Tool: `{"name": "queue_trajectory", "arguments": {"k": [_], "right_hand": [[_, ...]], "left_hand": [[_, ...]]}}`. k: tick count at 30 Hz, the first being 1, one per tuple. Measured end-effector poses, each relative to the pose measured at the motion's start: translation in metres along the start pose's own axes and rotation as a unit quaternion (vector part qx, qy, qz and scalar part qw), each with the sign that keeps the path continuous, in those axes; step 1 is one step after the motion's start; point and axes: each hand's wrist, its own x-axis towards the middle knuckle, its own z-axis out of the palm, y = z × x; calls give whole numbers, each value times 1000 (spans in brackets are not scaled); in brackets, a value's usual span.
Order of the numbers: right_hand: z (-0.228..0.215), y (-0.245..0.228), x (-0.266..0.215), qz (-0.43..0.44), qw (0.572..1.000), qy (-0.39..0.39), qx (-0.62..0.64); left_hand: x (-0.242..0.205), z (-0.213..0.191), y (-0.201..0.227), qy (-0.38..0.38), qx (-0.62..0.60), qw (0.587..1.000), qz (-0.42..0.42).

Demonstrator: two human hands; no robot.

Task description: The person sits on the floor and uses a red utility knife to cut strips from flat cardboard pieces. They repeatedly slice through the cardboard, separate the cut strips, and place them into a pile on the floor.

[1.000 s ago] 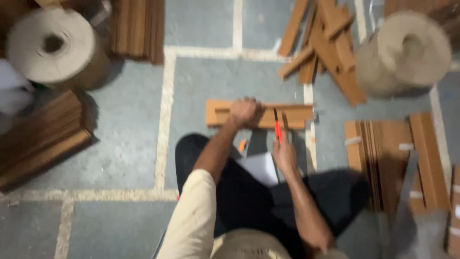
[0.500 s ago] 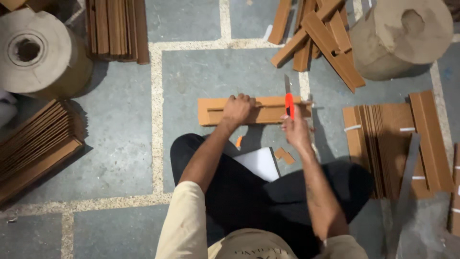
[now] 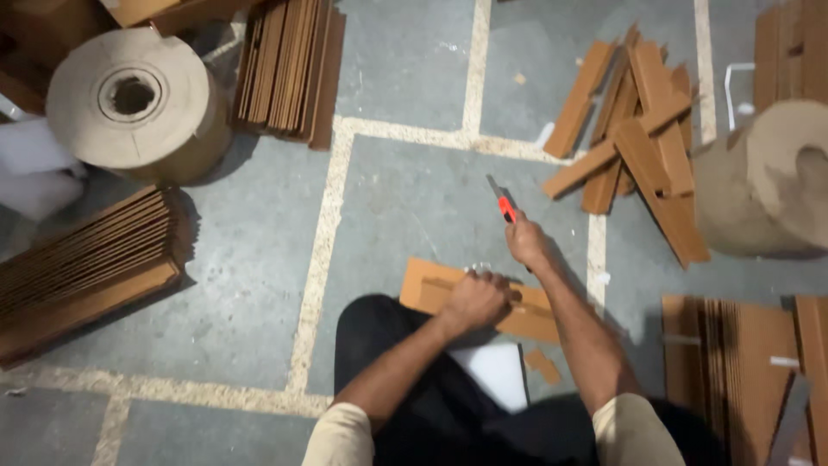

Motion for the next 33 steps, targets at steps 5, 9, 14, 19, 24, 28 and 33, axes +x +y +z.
{"name": "queue_trajectory", "arguments": {"k": [5,9,14,19,24,28,33], "right_hand": [[4,27,34,-128,982,134,-22],[8,19,34,14,989,-5,-146],[62,-76,22,-222,968,-109,-38],[55,-74,37,-60,867,-360,338],[3,23,57,93,949,74,290],[19,8,55,-8,986,164,32],[66,-59,11,-227,971,20,-68]], "left_hand": [[3,-4,-2,-47,2,999,-2],[1,-2,-3,-34,14,999,7],[6,10,-3,44,59,997,29],[-1,4,0,-8,36,999,26],[-2,-7,0,-2,15,999,32],[0,-1,-2,57,-2,997,42],[4,14,-2,-23,25,999,26]]}}
